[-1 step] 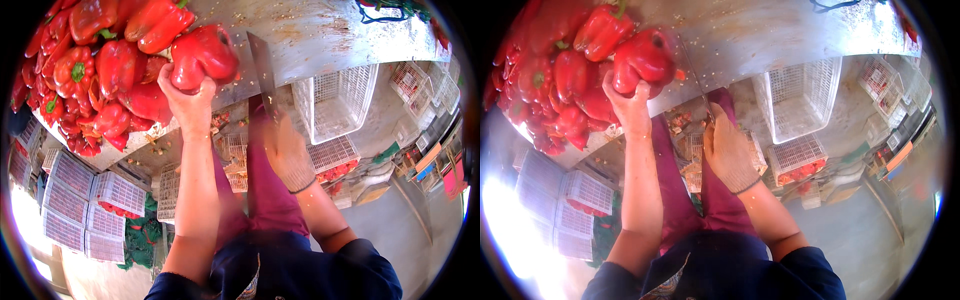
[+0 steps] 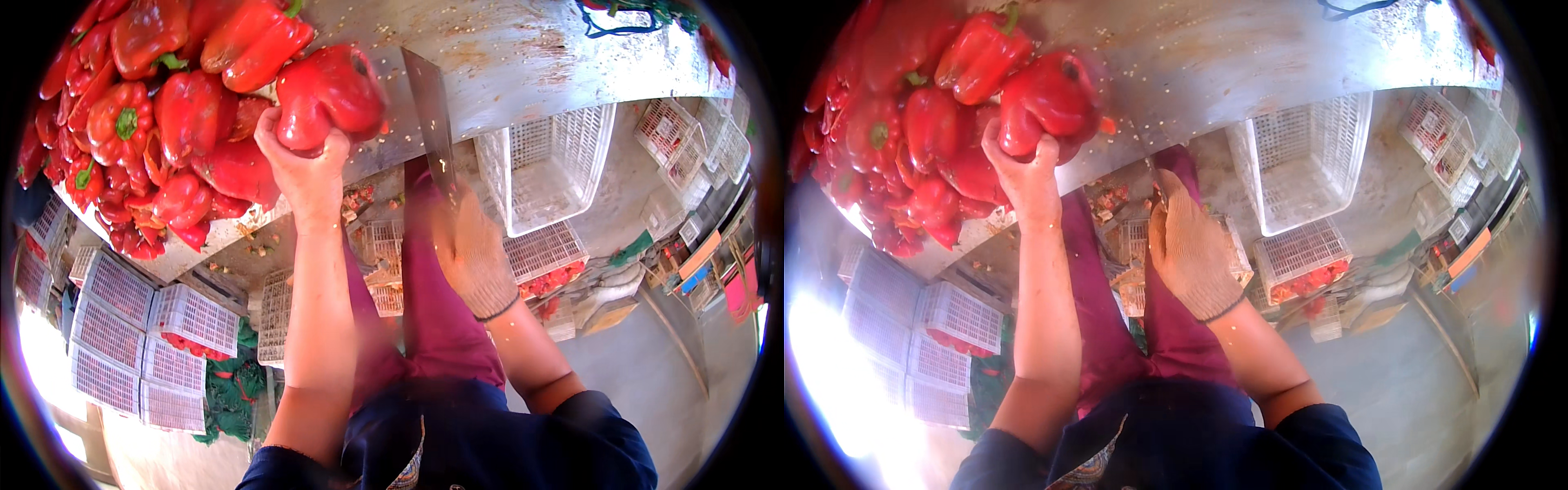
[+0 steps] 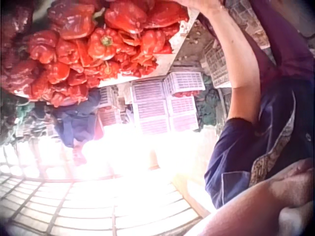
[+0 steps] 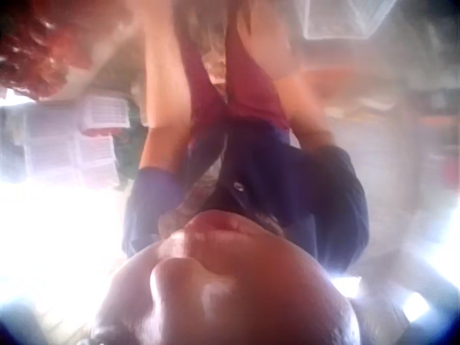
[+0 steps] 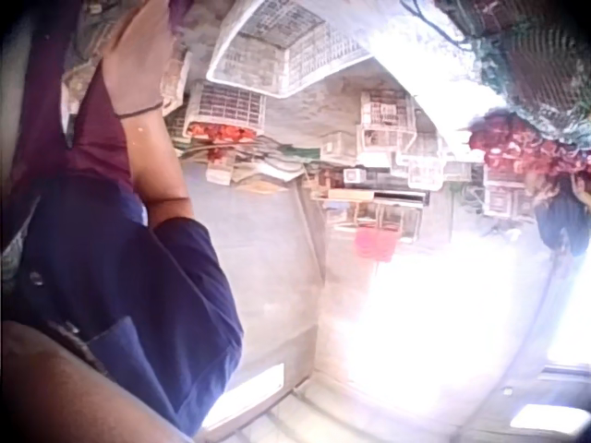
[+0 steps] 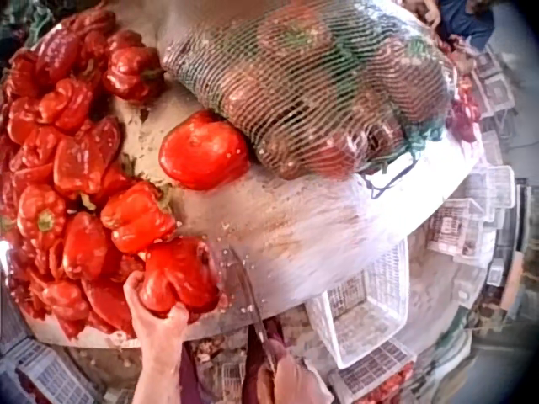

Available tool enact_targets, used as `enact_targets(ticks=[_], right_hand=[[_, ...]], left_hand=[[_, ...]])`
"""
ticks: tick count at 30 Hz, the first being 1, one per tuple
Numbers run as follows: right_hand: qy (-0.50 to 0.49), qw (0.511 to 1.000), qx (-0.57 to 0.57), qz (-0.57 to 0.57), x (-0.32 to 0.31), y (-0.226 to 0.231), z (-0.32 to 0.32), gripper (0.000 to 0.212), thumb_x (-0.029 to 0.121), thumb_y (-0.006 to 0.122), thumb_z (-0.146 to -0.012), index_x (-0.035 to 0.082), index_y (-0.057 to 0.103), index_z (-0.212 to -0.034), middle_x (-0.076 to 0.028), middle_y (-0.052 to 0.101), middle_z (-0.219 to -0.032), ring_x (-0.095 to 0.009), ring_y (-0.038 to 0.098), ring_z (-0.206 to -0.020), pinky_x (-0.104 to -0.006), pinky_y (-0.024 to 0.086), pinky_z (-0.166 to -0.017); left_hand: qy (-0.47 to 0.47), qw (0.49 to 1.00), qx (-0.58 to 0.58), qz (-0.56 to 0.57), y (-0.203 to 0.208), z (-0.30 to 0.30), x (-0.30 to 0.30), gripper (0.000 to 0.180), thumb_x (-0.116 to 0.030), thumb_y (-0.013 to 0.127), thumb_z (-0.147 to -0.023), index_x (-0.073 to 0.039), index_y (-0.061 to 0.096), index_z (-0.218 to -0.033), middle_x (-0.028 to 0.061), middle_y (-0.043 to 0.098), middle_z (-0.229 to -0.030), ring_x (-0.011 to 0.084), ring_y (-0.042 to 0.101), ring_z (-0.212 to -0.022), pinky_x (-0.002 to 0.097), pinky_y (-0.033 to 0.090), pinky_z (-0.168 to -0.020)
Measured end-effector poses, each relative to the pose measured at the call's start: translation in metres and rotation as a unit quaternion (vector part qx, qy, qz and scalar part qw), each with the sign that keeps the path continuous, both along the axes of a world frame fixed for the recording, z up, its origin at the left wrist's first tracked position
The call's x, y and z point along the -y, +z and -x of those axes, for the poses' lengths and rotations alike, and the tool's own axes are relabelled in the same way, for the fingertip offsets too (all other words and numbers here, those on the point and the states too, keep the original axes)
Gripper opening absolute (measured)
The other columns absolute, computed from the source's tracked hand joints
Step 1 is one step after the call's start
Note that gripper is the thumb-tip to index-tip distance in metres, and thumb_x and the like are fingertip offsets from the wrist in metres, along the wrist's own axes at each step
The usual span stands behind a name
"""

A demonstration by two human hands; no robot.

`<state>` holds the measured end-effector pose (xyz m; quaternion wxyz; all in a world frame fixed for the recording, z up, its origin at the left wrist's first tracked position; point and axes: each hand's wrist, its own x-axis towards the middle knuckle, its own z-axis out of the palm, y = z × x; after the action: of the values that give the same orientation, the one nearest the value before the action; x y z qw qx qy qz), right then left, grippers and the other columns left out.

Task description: The person sorts red bell peppers into crates, moves filled and empty crates across a warehouse floor, and cuts the peppers with a large knife at a workstation.

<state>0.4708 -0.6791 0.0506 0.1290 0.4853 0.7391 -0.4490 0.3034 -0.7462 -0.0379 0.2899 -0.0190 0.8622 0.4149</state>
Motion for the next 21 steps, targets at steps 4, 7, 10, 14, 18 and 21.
enact_targets(ticks=[4, 7, 10, 14, 18, 21], right_hand=[[0.114, 0.992, 0.056, 0.012, -0.028, 0.02, 0.013, 0.04, 0.01, 0.054, -0.085, 0.005, 0.042, -0.123, -0.018, 0.061, -0.089, -0.039, 0.062, -0.082, -0.0471, 0.05, -0.069], [0.144, 0.975, 0.111, 0.131, -0.048, 0.03, 0.03, 0.042, 0.007, 0.054, -0.084, 0.006, 0.042, -0.125, -0.021, 0.061, -0.09, -0.04, 0.062, -0.078, -0.0496, 0.05, -0.067], [0.177, 0.975, 0.105, 0.081, -0.048, 0.034, 0.033, 0.036, 0.007, 0.055, -0.083, 0.003, 0.044, -0.117, -0.019, 0.059, -0.082, -0.038, 0.063, -0.074, -0.0483, 0.051, -0.064], [0.209, 0.969, 0.11, 0.071, -0.055, 0.036, 0.042, 0.023, 0.008, 0.052, -0.085, 0.0, 0.043, -0.105, -0.02, 0.059, -0.077, -0.038, 0.063, -0.07, -0.046, 0.052, -0.06], [0.203, 0.973, 0.086, 0.064, -0.063, 0.016, 0.065, 0.019, 0.007, 0.049, -0.086, -0.002, 0.042, -0.101, -0.022, 0.061, -0.08, -0.039, 0.064, -0.07, -0.0451, 0.053, -0.059], [0.191, 0.976, 0.096, 0.049, -0.053, -0.031, 0.076, 0.02, 0.007, 0.049, -0.085, -0.001, 0.042, -0.102, -0.023, 0.062, -0.087, -0.039, 0.064, -0.073, -0.0457, 0.053, -0.062]], left_hand=[[-0.051, 0.998, -0.016, 0.039, 0.005, 0.0, -0.004, 0.068, -0.014, 0.067, -0.073, -0.006, 0.035, -0.133, 0.0148, 0.05, -0.122, 0.023, 0.053, -0.11, 0.0342, 0.042, -0.095], [-0.059, 0.997, -0.007, 0.052, 0.005, 0.002, -0.005, 0.07, -0.015, 0.071, -0.074, -0.007, 0.034, -0.133, 0.0145, 0.05, -0.124, 0.0234, 0.053, -0.112, 0.0351, 0.042, -0.096], [-0.009, 0.998, 0.061, 0.012, 0.016, 0.003, -0.017, 0.068, -0.015, 0.071, -0.068, -0.001, 0.036, -0.124, 0.0164, 0.048, -0.118, 0.0263, 0.055, -0.104, 0.0361, 0.046, -0.09], [-0.05, 0.999, -0.007, 0.018, 0.006, -0.002, -0.015, 0.066, -0.013, 0.073, -0.066, -0.001, 0.037, -0.121, 0.0153, 0.047, -0.115, 0.0268, 0.052, -0.104, 0.0373, 0.043, -0.092], [-0.094, 0.993, -0.061, 0.042, -0.003, -0.014, -0.006, 0.073, -0.016, 0.075, -0.063, -0.001, 0.037, -0.123, 0.0164, 0.046, -0.117, 0.0267, 0.049, -0.109, 0.0371, 0.04, -0.096], [-0.126, 0.986, -0.081, 0.073, -0.006, -0.022, 0.003, 0.082, -0.016, 0.079, -0.063, -0.005, 0.033, -0.13, 0.0158, 0.046, -0.125, 0.0252, 0.049, -0.115, 0.0364, 0.041, -0.098]])
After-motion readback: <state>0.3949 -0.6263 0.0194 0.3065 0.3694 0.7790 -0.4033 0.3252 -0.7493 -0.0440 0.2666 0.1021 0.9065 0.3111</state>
